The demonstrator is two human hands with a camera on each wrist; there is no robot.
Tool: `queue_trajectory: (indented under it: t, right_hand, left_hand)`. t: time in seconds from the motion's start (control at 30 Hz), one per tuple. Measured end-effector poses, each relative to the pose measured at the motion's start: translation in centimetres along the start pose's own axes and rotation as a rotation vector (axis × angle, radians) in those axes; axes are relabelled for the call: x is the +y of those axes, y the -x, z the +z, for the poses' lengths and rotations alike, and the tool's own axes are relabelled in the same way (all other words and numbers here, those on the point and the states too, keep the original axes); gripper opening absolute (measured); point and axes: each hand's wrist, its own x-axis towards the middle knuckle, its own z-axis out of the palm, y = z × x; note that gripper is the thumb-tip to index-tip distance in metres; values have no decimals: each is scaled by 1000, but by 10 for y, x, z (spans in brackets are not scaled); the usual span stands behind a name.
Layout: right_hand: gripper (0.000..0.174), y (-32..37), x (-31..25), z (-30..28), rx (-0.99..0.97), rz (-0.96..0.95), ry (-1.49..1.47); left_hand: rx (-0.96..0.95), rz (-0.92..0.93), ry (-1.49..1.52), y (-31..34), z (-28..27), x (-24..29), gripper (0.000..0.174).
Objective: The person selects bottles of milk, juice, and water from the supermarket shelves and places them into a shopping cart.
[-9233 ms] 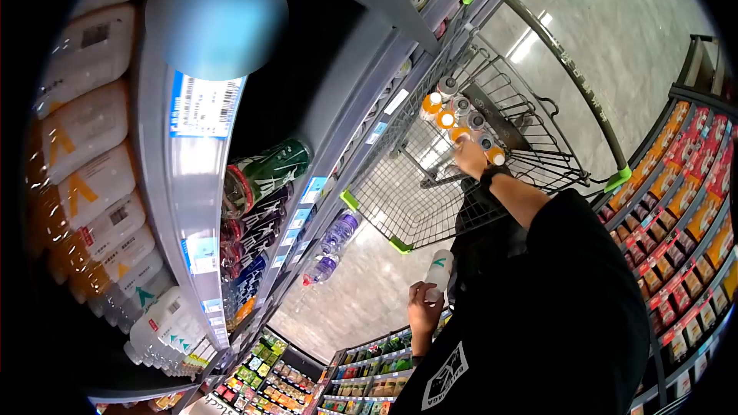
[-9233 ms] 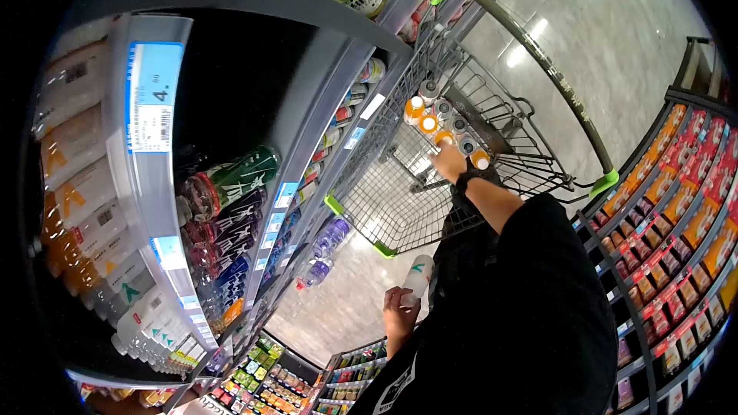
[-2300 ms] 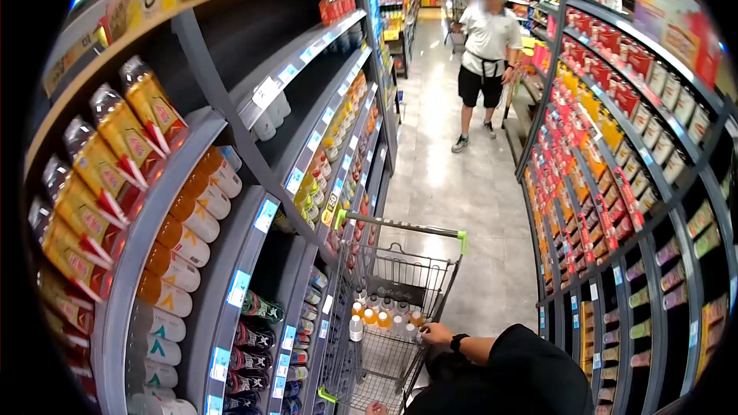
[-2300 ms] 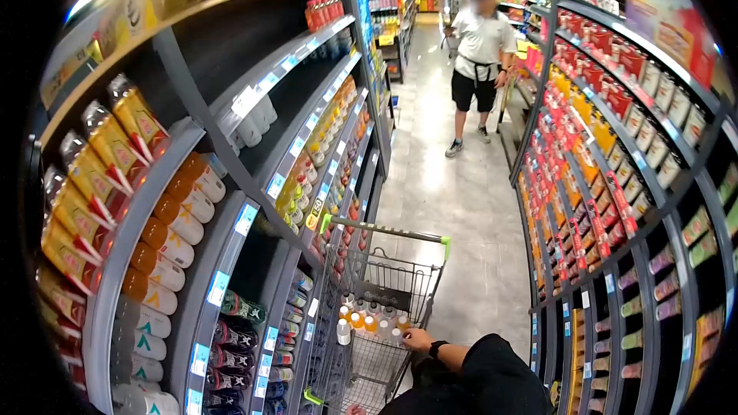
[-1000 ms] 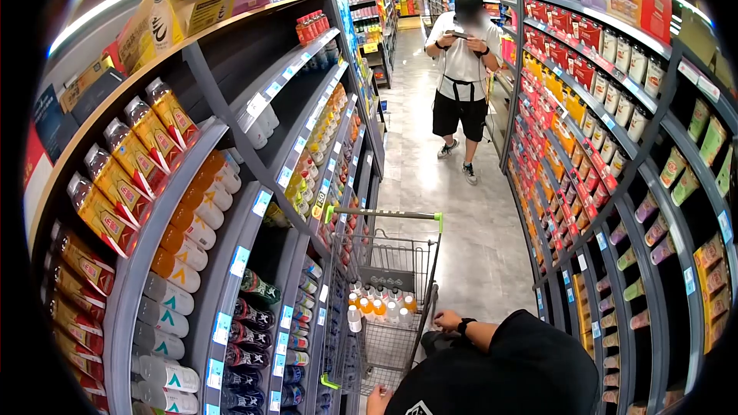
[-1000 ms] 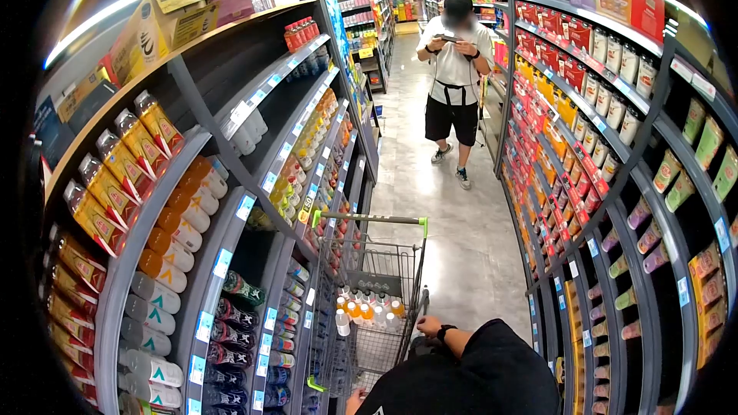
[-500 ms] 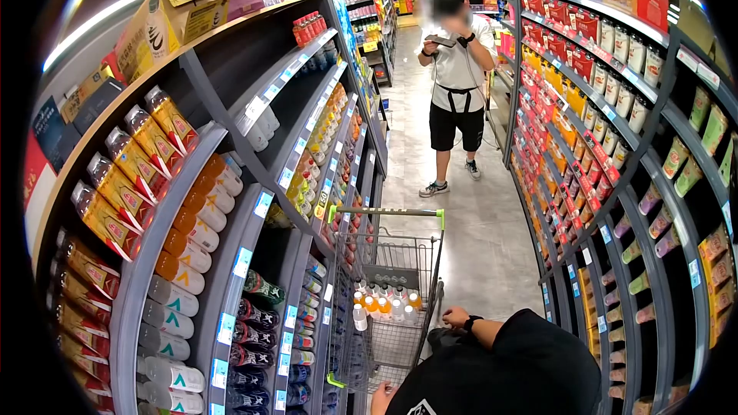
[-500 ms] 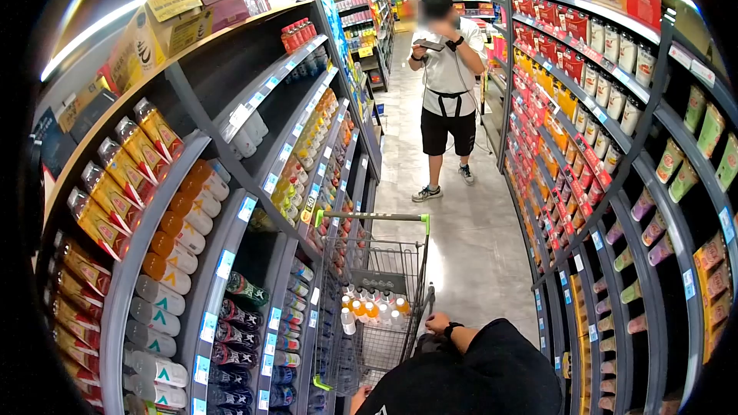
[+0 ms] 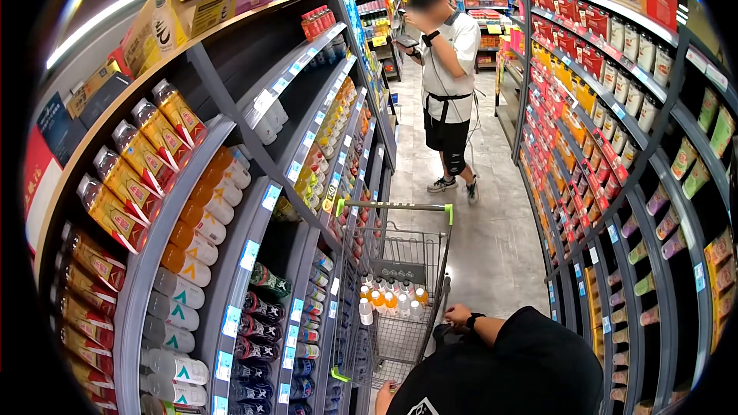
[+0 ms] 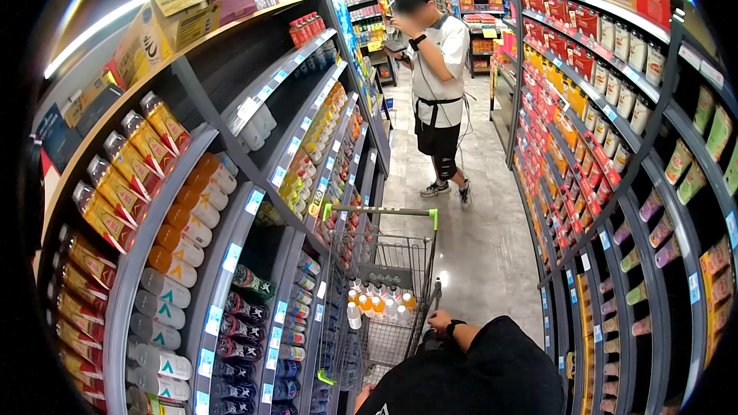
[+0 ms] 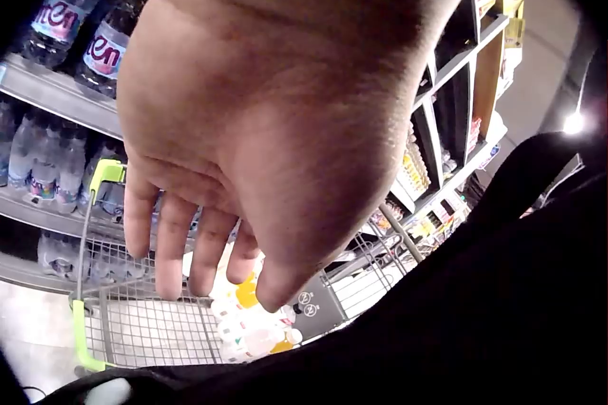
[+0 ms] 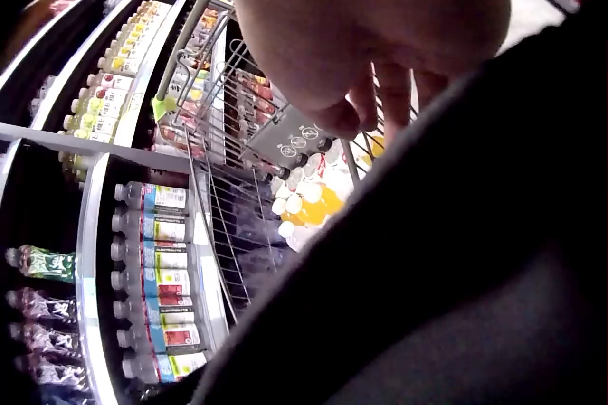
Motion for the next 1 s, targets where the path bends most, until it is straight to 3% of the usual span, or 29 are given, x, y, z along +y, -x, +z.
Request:
queue_trajectory:
  t: [0.17, 0.5, 1.0]
  right_hand:
    - [30, 7, -4, -4, 15, -10, 51]
    - [32, 12, -7, -7, 54, 17, 43]
    - [34, 16, -3, -15, 83, 36, 46]
  left_hand:
    - [15, 48, -7, -5, 4, -9, 56]
    - [-55, -78, -24, -4, -7, 20, 57]
    - [-70, -54, 29, 18, -19, 52, 58]
